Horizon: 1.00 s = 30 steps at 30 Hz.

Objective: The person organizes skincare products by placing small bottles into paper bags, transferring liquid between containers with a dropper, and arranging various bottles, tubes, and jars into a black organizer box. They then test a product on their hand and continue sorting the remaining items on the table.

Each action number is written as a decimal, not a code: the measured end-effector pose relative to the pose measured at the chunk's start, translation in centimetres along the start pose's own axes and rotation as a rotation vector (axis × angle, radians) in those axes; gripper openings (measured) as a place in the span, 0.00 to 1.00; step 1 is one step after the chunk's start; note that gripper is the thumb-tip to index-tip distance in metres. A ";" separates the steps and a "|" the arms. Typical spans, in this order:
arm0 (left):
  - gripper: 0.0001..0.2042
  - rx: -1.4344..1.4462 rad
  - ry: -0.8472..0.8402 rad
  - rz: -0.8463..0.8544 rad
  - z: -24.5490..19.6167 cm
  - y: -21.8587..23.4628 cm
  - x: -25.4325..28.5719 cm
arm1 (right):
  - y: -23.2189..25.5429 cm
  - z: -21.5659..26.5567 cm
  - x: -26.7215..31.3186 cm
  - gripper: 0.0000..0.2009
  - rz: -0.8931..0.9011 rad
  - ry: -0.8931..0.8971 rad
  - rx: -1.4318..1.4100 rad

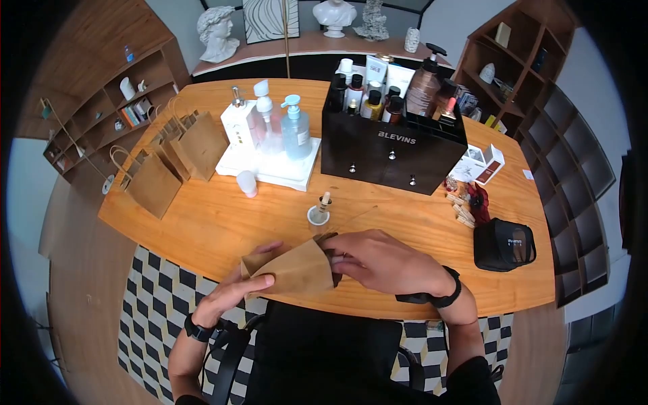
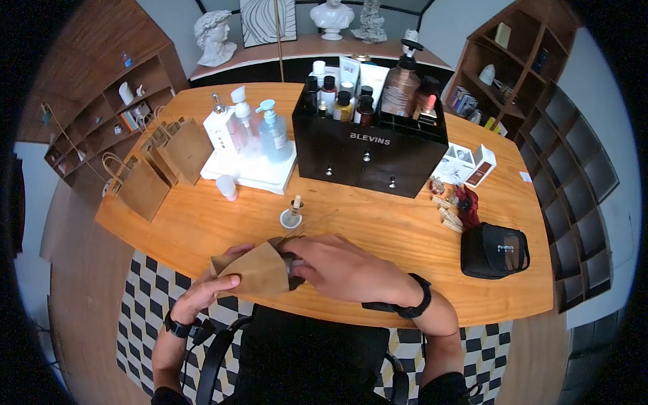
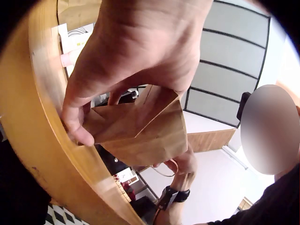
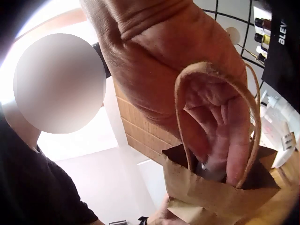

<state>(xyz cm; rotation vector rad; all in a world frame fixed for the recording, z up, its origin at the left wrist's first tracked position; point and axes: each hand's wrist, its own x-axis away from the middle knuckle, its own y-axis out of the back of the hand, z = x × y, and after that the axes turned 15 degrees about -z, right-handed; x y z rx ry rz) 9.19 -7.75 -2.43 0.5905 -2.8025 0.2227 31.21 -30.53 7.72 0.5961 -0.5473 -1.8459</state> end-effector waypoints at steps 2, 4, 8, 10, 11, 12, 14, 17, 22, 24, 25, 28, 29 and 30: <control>0.45 0.130 0.013 0.008 0.3 0.1 -0.3 | -0.1 -0.3 0.1 0.12 -0.031 0.038 0.048; 0.43 0.316 0.056 0.066 0.3 0.0 0.2 | -0.6 -0.3 0.1 0.11 -0.059 0.079 0.084; 0.36 0.154 -0.062 -0.063 1.6 -0.6 -0.3 | -1.0 -0.1 0.1 0.11 -0.017 0.084 0.237; 0.36 -0.044 -0.117 -0.127 0.7 -0.9 0.4 | -1.0 0.0 0.3 0.11 -0.061 0.079 0.244; 0.36 -0.246 -0.180 -0.191 0.2 -1.1 0.6 | -0.7 0.5 0.4 0.10 -0.059 0.079 0.173; 0.36 -0.246 -0.180 -0.191 0.5 -0.8 0.5 | -0.5 0.7 0.3 0.09 -0.056 0.078 0.100; 0.36 -0.081 -0.077 -0.211 1.3 0.1 0.6 | -0.3 0.6 0.6 0.08 -0.061 0.138 0.075; 0.37 -0.052 -0.223 -0.246 1.9 -1.0 0.7 | -0.6 0.7 0.6 0.08 -0.024 0.191 0.116; 0.26 -0.575 -0.769 -0.409 1.4 -1.0 -0.2 | -1.2 1.9 -1.0 0.08 0.137 0.137 0.275; 0.20 -0.672 -0.916 -0.408 1.3 -0.7 -0.3 | -1.4 2.8 -1.5 0.08 0.160 0.116 0.352; 0.16 -0.674 -0.972 -0.418 1.1 -0.8 -0.2 | -1.7 3.1 -1.7 0.08 0.158 0.115 0.360; 0.12 -0.579 -0.935 -0.409 -0.1 -2.6 1.1 | -2.8 3.0 -2.4 0.08 0.120 0.125 0.359; 0.13 -0.486 -0.833 -0.391 -0.3 -3.4 1.5 | -3.3 2.8 -2.5 0.09 0.121 0.116 0.368; 0.19 -0.501 -0.830 -0.419 0.0 -3.6 1.2 | -3.6 2.8 -2.6 0.09 0.124 0.108 0.378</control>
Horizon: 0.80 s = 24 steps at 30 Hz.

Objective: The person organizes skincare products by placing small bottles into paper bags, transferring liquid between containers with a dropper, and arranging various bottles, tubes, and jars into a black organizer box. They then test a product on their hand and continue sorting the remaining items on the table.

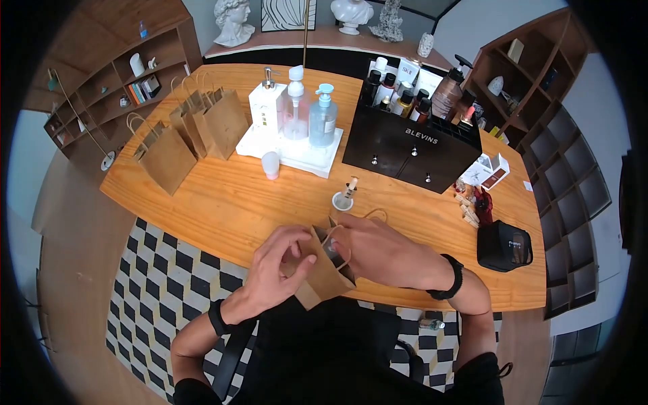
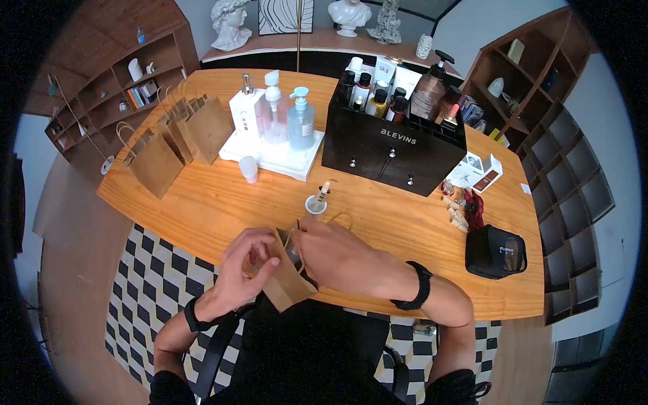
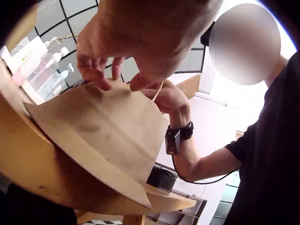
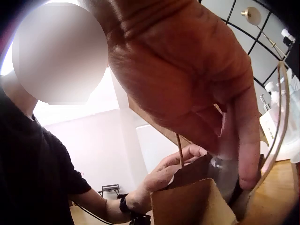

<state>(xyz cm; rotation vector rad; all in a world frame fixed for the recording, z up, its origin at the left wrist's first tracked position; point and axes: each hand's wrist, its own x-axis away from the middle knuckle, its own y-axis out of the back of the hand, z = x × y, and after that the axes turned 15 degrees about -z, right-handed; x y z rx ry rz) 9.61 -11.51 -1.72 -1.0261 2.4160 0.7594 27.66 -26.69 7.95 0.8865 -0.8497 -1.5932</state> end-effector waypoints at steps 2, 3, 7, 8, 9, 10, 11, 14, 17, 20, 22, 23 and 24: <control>0.21 0.040 0.150 -0.012 -0.8 -0.1 -0.2 | 0.1 0.6 -0.2 0.10 0.020 0.009 0.021; 0.23 0.076 0.298 -0.021 -1.3 -0.1 -0.4 | 0.1 0.9 -0.2 0.11 0.035 0.019 0.038; 0.20 0.048 0.330 -0.001 -1.9 0.1 -2.0 | -0.1 2.1 -0.6 0.11 -0.005 -0.028 0.052; 0.20 -0.001 0.334 0.050 -1.9 0.3 -2.3 | -0.2 2.1 -0.5 0.11 -0.042 0.000 0.029; 0.20 -0.050 0.338 0.102 -1.9 0.4 -2.6 | -0.4 2.1 -0.4 0.11 -0.078 0.027 0.006; 0.20 -0.046 0.337 0.104 -2.2 0.5 -2.7 | -0.6 2.1 -0.3 0.11 -0.078 0.023 0.009; 0.21 -0.090 0.272 0.093 -2.6 0.7 -2.9 | -0.9 2.1 -0.2 0.12 -0.113 0.028 -0.011; 0.25 -0.201 0.115 0.099 -3.0 0.9 -3.0 | -1.8 2.1 0.1 0.12 -0.187 0.074 -0.013; 0.30 -0.258 0.029 0.104 -3.7 1.4 -3.0 | -1.8 2.5 0.4 0.14 -0.230 0.156 0.056; 0.34 -0.216 0.067 0.079 -5.4 2.1 -3.8 | -1.1 2.9 0.6 0.14 -0.244 0.195 0.163; 0.36 -0.185 0.102 0.068 -6.2 2.5 -4.2 | -0.5 3.2 0.7 0.14 -0.251 0.191 0.213; 0.36 -0.206 0.093 0.066 -6.4 2.6 -4.3 | -0.2 3.4 0.8 0.13 -0.265 0.181 0.259; 0.35 -0.225 0.085 0.062 -6.6 2.7 -4.5 | 0.1 3.5 0.8 0.13 -0.278 0.171 0.307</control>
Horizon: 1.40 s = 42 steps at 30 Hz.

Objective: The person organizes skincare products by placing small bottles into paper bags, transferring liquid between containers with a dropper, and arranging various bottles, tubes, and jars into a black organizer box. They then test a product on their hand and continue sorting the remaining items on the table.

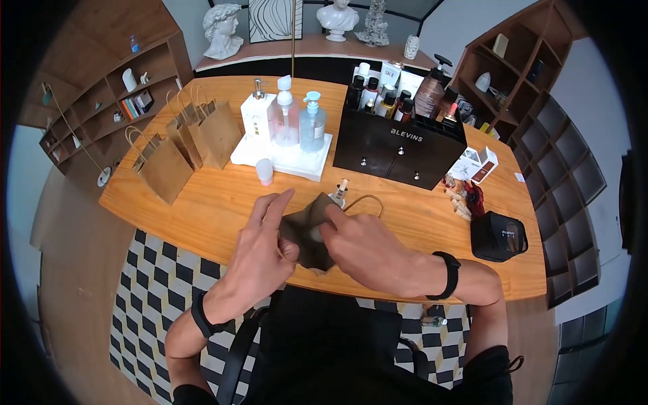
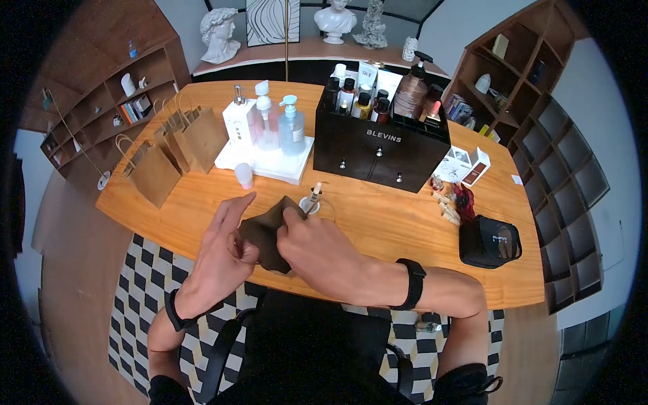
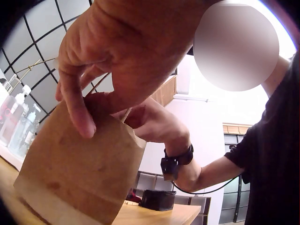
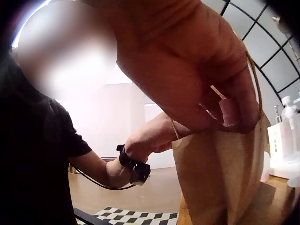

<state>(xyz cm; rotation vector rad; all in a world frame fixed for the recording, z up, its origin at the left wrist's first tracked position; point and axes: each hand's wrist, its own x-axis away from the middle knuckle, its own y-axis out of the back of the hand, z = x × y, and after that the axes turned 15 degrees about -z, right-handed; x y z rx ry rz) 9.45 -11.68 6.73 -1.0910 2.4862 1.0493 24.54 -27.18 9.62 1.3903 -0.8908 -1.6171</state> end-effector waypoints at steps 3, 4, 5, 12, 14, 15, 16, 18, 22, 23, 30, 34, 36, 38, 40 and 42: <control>0.36 0.052 0.025 0.013 -0.5 0.4 -0.2 | 0.8 -0.2 -0.4 0.11 0.043 -0.010 0.071; 0.36 0.052 0.025 0.013 -0.6 0.4 -0.2 | 0.7 -0.3 -0.5 0.11 0.044 -0.010 0.071; 0.35 0.055 -0.023 0.000 -0.7 0.3 -0.3 | 0.5 -0.5 -0.5 0.10 0.060 0.023 0.033; 0.27 0.127 -0.073 -0.036 0.0 -0.5 0.5 | -1.9 -1.4 -0.9 0.09 0.128 0.098 -0.134; 0.25 0.126 -0.032 -0.010 -0.1 -0.3 0.5 | -2.0 -1.7 -1.4 0.09 0.092 0.134 -0.149; 0.24 0.126 0.006 0.013 -0.1 -0.2 0.4 | -2.1 -1.8 -1.7 0.08 0.056 0.172 -0.159; 0.24 0.126 0.003 0.016 0.0 -0.2 0.4 | -2.4 -1.7 -2.3 0.08 0.053 0.168 -0.158; 0.22 0.067 -0.080 0.012 0.4 -0.3 0.2 | -3.3 -1.3 -3.8 0.06 0.268 0.072 -0.112; 0.23 0.060 -0.006 -0.018 0.0 -0.2 0.4 | -4.9 -1.7 -3.7 0.05 0.016 0.108 -0.149; 0.23 0.042 0.071 0.011 0.0 0.1 0.3 | -4.9 -1.6 -3.6 0.05 0.060 0.073 -0.125; 0.19 0.012 0.235 0.060 -0.3 0.9 0.2 | 1.0 -2.0 -2.0 0.10 0.018 0.131 -0.248; 0.19 0.014 0.060 -0.043 1.4 0.5 1.0 | 4.6 -2.1 -0.2 0.10 -0.158 0.053 -0.331; 0.23 -0.016 -0.030 -0.005 1.4 1.0 1.2 | 5.2 -2.3 0.9 0.10 -0.152 -0.089 -0.311; 0.25 -0.073 -0.100 0.003 1.7 1.7 1.6 | 5.2 -2.4 1.8 0.12 -0.123 -0.193 -0.319; 0.28 -0.131 -0.172 0.007 2.6 2.2 2.1 | 4.9 -2.5 2.8 0.13 -0.094 -0.292 -0.325; 0.37 -0.147 -0.222 0.005 4.4 2.3 2.5 | 3.2 -3.2 3.9 0.16 -0.050 -0.362 -0.312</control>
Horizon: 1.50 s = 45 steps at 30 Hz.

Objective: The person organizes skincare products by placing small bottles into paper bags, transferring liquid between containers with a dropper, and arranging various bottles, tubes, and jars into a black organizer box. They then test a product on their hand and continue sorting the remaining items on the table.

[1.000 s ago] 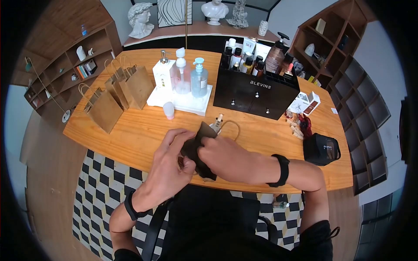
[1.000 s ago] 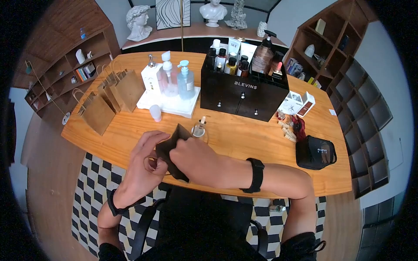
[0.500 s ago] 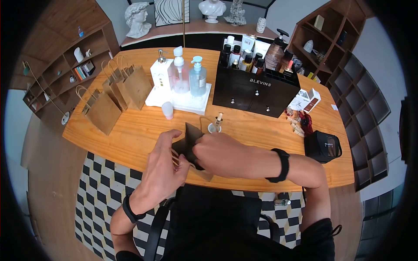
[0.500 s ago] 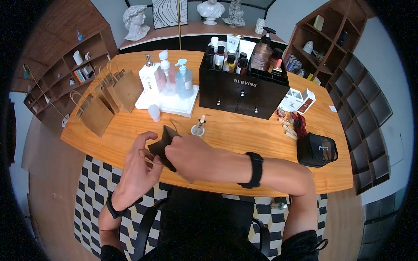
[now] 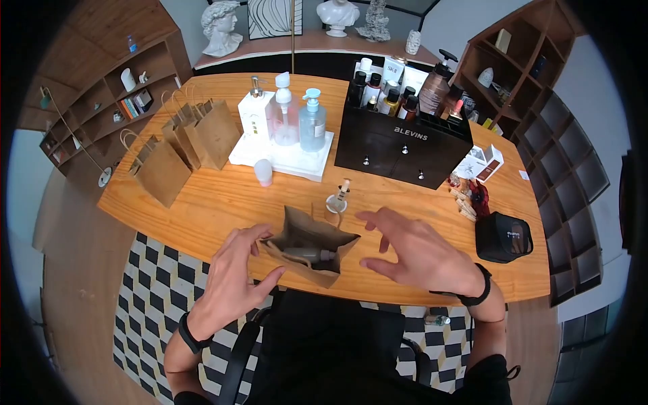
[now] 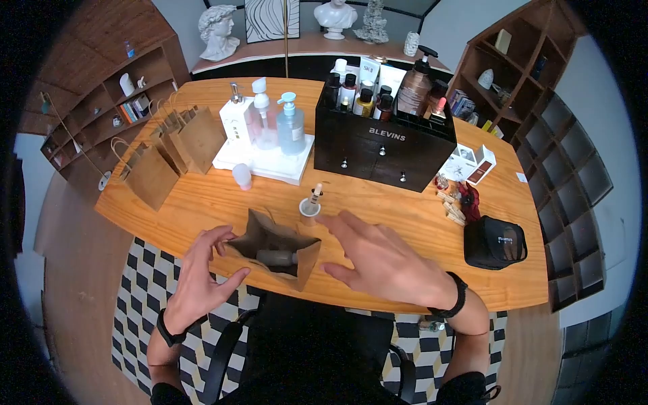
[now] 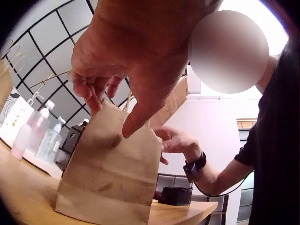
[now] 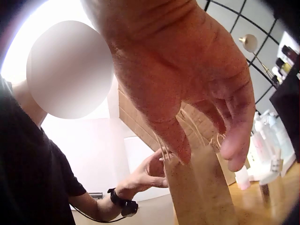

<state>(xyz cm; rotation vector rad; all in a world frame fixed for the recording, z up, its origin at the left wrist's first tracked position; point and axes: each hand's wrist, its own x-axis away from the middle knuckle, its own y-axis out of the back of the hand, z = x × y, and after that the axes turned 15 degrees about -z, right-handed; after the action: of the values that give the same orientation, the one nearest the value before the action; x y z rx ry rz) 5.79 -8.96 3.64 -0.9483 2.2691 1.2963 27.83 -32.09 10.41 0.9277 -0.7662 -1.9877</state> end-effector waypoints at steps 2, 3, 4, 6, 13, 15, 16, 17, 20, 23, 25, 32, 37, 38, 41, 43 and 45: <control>0.38 0.060 0.058 0.007 0.6 -0.3 -0.8 | -1.5 -1.1 -0.1 0.17 0.041 0.008 -0.044; 0.40 0.128 0.115 0.016 0.9 -0.5 -1.3 | -2.3 -1.7 -0.1 0.18 0.082 0.010 -0.082; 0.40 0.124 0.118 0.017 1.7 -0.9 -1.7 | -3.3 -2.6 -0.1 0.18 0.084 0.012 -0.087; 0.45 0.376 0.276 0.179 4.1 -1.9 -2.2 | -4.9 -3.9 -0.6 0.18 0.067 0.066 -0.065; 0.29 0.387 0.016 0.226 6.9 -3.6 -2.9 | -6.1 -4.2 -1.8 0.14 0.050 0.036 -0.151; 0.17 0.360 -0.035 0.188 5.9 -3.1 -3.1 | -6.4 -4.2 -2.1 0.13 0.001 0.014 -0.213; 0.17 0.353 -0.028 0.172 5.7 -2.5 -3.0 | -6.5 -4.1 -2.3 0.13 0.012 0.029 -0.213; 0.15 0.315 -0.055 0.163 5.7 -1.8 -2.8 | -6.6 -4.0 -2.5 0.13 0.002 0.029 -0.232; 0.13 0.265 -0.083 0.076 5.7 -0.6 -1.3 | -6.6 -3.2 -2.9 0.13 -0.015 0.011 -0.288; 0.12 0.120 -0.013 -0.005 6.0 2.4 0.2 | -6.4 -3.0 -2.7 0.13 -0.043 -0.010 -0.312; 0.12 -0.017 0.066 -0.011 7.0 4.5 1.1 | -6.1 -3.7 -2.6 0.13 -0.060 -0.009 -0.303; 0.14 -0.251 0.398 -0.530 14.5 6.9 0.2 | -5.9 -4.3 -2.0 0.12 -0.017 -0.077 -0.318; 0.16 -0.309 0.453 -0.583 18.5 6.2 -1.6 | -5.5 -4.4 -1.6 0.11 0.003 -0.080 -0.325; 0.16 -0.308 0.452 -0.583 19.3 6.0 -1.9 | -5.4 -4.5 -1.5 0.11 0.019 -0.083 -0.318; 0.17 -0.325 0.432 -0.566 21.7 5.9 -2.4 | -5.0 -4.5 -1.3 0.12 0.041 -0.081 -0.304; 0.16 -0.174 0.501 -0.571 22.7 5.9 -2.6 | -5.0 -4.6 -1.1 0.11 0.047 -0.076 -0.298; 0.14 -0.230 0.421 -0.634 22.2 5.8 -2.0 | -5.2 -4.9 -1.1 0.11 0.026 0.020 -0.277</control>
<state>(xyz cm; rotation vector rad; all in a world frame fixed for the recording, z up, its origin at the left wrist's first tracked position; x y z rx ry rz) 2.69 12.91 -3.00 -1.9788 1.8336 1.1456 30.23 -29.46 4.10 0.7681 -0.4729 -1.9960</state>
